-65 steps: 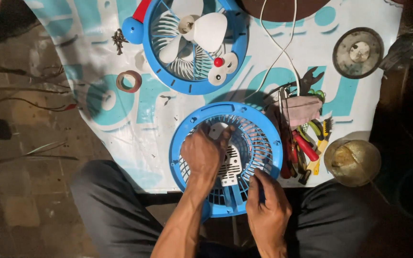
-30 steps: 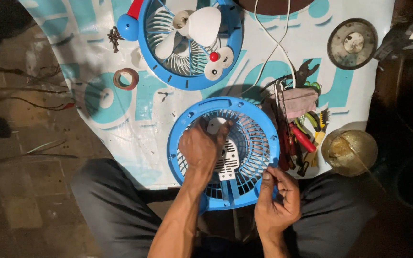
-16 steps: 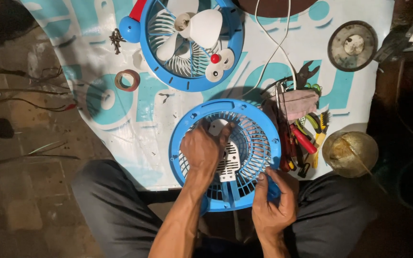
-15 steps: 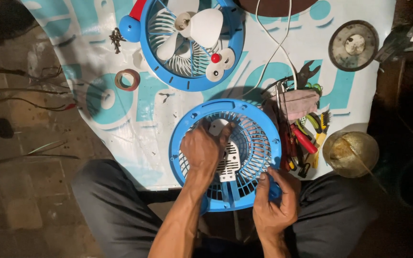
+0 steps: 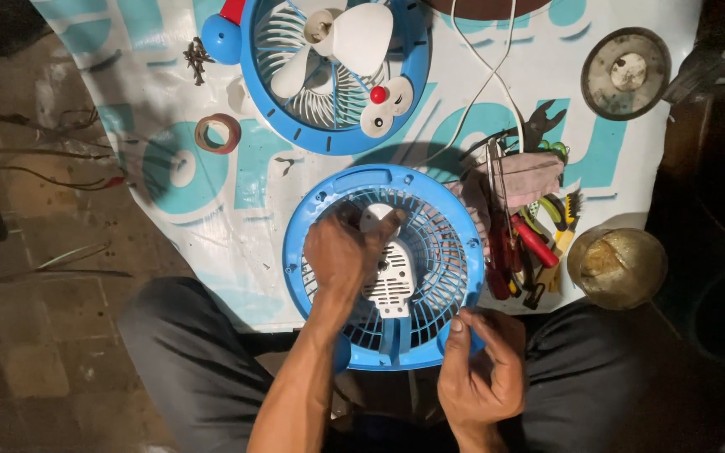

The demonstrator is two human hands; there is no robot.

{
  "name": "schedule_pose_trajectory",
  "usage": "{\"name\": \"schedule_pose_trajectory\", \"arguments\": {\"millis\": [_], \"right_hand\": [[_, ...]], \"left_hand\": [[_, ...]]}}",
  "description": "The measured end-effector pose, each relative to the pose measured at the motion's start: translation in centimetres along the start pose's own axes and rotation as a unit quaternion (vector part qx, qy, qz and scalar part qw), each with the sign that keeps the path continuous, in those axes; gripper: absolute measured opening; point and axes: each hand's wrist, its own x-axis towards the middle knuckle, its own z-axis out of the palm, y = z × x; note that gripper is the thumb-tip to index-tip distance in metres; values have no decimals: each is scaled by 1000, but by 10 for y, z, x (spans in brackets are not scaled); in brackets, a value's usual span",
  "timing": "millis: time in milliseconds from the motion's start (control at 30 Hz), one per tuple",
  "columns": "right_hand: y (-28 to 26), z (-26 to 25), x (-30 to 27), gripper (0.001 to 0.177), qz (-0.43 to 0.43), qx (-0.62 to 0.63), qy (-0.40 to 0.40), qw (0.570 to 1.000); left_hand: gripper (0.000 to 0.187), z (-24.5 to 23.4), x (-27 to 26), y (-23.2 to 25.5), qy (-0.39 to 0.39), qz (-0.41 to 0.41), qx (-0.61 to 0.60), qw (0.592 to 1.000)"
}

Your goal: The person sits on the floor and uses a screwdriver to remove screws from the back casing of a blue electric fan. They then use their hands to detach the fan blades and the motor assembly from the fan cage.

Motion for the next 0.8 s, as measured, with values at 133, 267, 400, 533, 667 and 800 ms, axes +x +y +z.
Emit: {"name": "schedule_pose_trajectory", "arguments": {"millis": [133, 267, 400, 533, 667, 800], "right_hand": [[0, 0, 5, 15, -25, -1, -6, 1000], [-8, 1, 15, 13, -14, -25, -35, 999], [-5, 0, 27, 14, -82, -77, -109, 988], [-2, 16, 30, 13, -115, -129, -166, 971], [9, 35, 26, 19, -81, -75, -206, 972], [27, 40, 21, 13, -100, -56, -193, 974]], "left_hand": [[56, 0, 1, 1, -4, -19, -3, 1000], [53, 10, 1, -2, 8, -3, 23, 1000], [56, 12, -1, 2, 36, 5, 48, 998], [48, 14, -7, 9, -5, -9, 55, 998], [49, 2, -7, 16, -18, -21, 61, 998], [47, -7, -9, 21, -45, -22, 50, 997]]}}
